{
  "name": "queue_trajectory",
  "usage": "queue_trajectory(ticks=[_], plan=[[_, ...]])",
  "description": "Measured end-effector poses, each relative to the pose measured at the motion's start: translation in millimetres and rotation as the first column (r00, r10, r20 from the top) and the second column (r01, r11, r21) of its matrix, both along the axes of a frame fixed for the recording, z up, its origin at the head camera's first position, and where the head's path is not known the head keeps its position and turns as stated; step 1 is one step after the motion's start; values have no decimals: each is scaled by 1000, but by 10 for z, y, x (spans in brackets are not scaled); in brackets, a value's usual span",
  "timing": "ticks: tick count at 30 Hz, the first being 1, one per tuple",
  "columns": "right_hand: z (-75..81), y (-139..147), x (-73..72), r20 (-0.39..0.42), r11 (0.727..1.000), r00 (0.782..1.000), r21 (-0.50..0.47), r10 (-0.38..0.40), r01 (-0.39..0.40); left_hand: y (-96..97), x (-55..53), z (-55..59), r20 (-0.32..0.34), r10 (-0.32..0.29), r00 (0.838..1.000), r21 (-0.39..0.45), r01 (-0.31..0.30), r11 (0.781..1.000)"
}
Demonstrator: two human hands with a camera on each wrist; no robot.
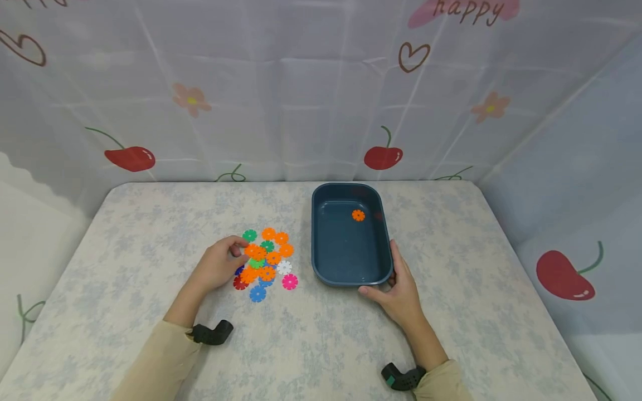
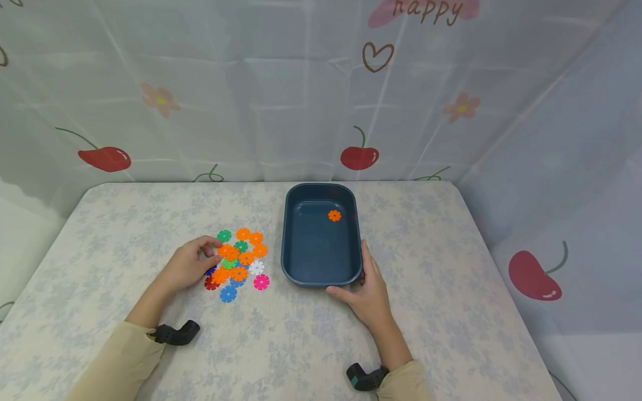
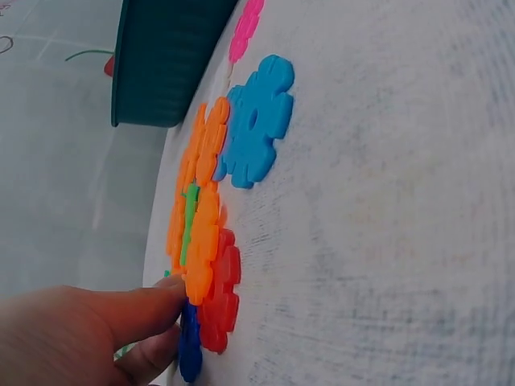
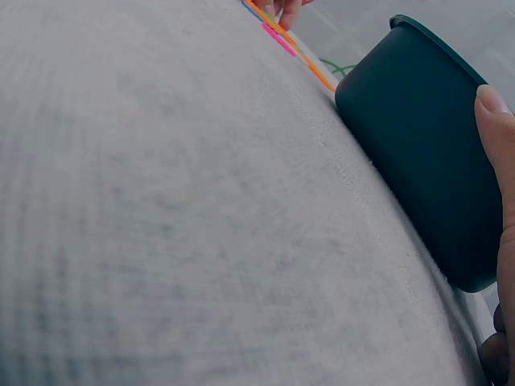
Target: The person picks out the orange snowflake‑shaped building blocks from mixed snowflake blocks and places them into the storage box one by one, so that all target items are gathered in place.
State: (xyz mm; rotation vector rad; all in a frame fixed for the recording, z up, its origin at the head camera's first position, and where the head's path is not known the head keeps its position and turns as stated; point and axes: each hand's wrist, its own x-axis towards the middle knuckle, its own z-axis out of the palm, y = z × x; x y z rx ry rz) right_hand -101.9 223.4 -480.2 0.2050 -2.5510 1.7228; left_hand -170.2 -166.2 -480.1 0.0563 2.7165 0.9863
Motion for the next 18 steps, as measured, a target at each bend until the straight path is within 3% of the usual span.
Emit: queue_trajectory(ticks=[4,9,13,18], plan=[[-51,14,-20,-3,1000,1000,2,-1,1,18,-7,9,-20,-30,999,-10,30,999],[-287,87,-80,-8,1000,1000,4,-15,15,43,-2,-6,-57,-59,997,-32,57,998],[-383,120,-101,-27,1000,999,3,-17,17,39,22,-28,-66,-32,997,-39,29,999],[-392,123,-103,-47,1000,999,-10,-12,11,30,66,-61,-96,16,995,-22,-18,1000]])
